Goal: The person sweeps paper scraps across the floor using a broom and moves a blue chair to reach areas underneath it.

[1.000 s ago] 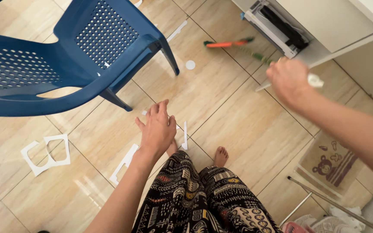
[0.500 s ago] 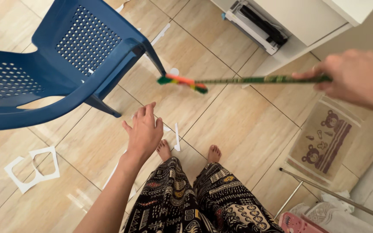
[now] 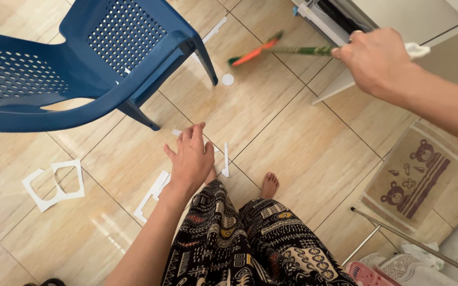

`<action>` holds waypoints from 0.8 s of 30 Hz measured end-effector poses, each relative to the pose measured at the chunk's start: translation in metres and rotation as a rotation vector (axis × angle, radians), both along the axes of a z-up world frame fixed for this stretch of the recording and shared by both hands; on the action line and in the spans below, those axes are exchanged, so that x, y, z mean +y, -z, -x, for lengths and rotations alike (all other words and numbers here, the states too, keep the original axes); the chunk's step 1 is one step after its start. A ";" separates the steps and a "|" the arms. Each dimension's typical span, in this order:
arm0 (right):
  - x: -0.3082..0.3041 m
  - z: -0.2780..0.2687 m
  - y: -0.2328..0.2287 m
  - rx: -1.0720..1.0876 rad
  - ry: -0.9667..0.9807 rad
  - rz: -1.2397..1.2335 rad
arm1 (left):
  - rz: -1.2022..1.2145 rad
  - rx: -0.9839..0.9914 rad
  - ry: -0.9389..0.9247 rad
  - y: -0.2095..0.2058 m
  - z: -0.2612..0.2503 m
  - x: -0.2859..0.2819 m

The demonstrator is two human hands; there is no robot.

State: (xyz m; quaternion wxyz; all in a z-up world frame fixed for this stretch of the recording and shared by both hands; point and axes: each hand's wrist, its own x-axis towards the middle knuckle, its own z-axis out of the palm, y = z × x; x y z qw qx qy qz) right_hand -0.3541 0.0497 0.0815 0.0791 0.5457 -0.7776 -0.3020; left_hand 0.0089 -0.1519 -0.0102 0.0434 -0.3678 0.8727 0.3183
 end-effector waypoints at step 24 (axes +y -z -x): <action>0.059 -0.116 0.048 -0.216 0.622 -0.020 | 0.013 -0.007 0.033 -0.004 0.005 -0.003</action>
